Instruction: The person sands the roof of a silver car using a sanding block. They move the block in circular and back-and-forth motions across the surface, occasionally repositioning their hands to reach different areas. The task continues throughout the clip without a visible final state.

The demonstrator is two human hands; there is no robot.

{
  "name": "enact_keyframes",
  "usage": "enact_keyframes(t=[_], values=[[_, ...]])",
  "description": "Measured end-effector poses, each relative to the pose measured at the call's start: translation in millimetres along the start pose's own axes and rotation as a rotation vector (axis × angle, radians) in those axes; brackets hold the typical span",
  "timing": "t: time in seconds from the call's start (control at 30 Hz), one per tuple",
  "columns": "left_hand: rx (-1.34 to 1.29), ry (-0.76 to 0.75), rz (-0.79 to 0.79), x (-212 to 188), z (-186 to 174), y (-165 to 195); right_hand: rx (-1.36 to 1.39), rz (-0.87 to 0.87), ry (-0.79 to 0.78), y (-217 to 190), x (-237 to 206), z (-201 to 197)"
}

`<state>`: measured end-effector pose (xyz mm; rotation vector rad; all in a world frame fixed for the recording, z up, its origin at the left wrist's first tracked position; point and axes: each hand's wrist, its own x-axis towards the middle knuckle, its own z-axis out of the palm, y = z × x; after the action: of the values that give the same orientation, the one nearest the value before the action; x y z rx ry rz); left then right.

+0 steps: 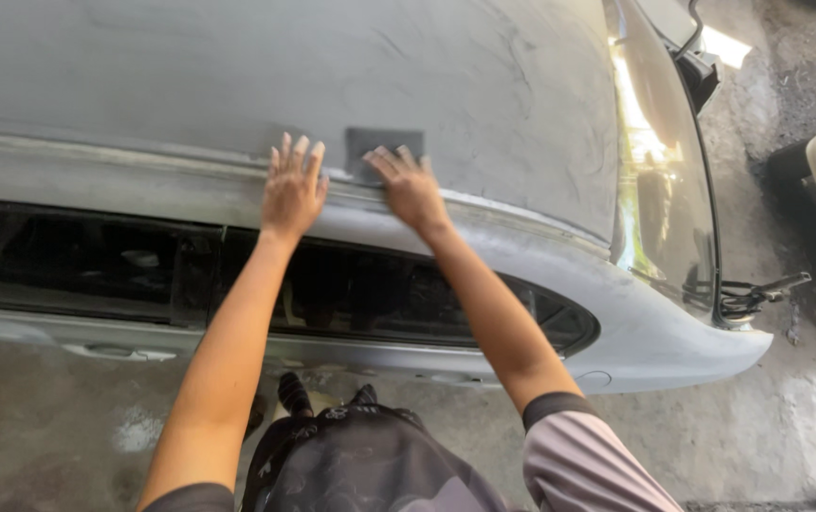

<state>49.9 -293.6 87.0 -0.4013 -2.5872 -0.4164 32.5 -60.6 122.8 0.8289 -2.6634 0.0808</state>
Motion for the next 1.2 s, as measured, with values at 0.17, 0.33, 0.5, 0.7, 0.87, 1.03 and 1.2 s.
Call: enact_keyframes(t=[0.17, 0.33, 0.5, 0.7, 0.87, 1.03, 1.2], values=[[0.1, 0.116, 0.066, 9.2, -8.5, -38.8, 0.079, 0.485, -0.181, 11.8, -15.7, 1.5], [0.006, 0.066, 0.022, 11.2, 7.6, -43.8, 0.113, 0.251, -0.089, -31.8, -9.0, 35.1], [-0.046, 0.259, 0.067, 8.7, 26.9, -42.8, 0.07, 0.358, -0.106, -5.9, 9.3, 43.0], [-0.054, 0.285, 0.138, 0.0, 34.6, -50.1, 0.061, 0.372, -0.069, -22.9, -25.5, 44.4], [-0.076, 0.28, 0.101, -9.9, 43.6, -53.3, 0.209, 0.195, -0.037, -35.8, 23.0, 82.4], [-0.087, 0.276, 0.105, -13.4, 38.6, -57.6, 0.176, 0.484, -0.026, 31.9, 55.7, 70.3], [-0.089, 0.298, 0.083, -11.2, 27.5, -58.5, 0.133, 0.28, -0.1, -25.9, 39.6, 65.2]])
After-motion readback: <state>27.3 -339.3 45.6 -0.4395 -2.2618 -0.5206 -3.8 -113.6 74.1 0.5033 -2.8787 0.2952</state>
